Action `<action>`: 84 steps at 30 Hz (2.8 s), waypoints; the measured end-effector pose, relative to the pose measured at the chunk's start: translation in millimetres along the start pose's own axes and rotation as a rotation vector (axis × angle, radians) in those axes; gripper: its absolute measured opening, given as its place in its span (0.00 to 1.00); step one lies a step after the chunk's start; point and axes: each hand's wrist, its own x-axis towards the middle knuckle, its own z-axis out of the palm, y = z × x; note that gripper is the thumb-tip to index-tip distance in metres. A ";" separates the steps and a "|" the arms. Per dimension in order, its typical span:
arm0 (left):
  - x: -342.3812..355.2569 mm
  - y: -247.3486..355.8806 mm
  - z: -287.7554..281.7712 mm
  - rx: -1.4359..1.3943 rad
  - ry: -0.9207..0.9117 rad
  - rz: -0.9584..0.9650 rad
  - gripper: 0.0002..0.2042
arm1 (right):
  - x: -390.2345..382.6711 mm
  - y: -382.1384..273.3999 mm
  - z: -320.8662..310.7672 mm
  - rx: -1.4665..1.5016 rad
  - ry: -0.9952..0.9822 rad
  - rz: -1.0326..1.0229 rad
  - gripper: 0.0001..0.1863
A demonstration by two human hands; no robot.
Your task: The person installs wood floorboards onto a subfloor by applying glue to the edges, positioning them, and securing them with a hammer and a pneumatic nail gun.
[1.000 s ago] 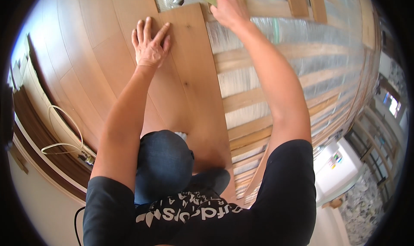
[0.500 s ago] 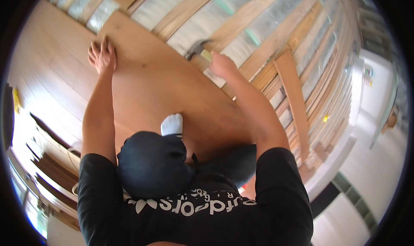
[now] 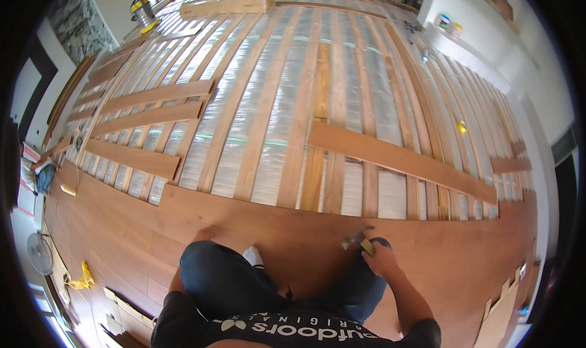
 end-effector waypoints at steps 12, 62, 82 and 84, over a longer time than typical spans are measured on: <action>-136.3 408.2 -239.3 -0.716 -0.467 0.802 0.24 | -47.5 34.0 -6.6 0.077 0.081 0.124 0.20; -20.7 765.2 131.3 -0.012 -0.325 1.835 0.20 | 284.6 475.4 -155.4 -0.619 -0.627 0.062 0.25; -37.9 732.2 134.3 0.233 -0.108 2.049 0.35 | 155.2 250.5 -16.9 -0.027 0.562 0.195 0.18; -31.2 719.9 126.9 0.331 -0.078 1.995 0.36 | 60.8 246.2 -14.7 0.033 0.598 0.344 0.18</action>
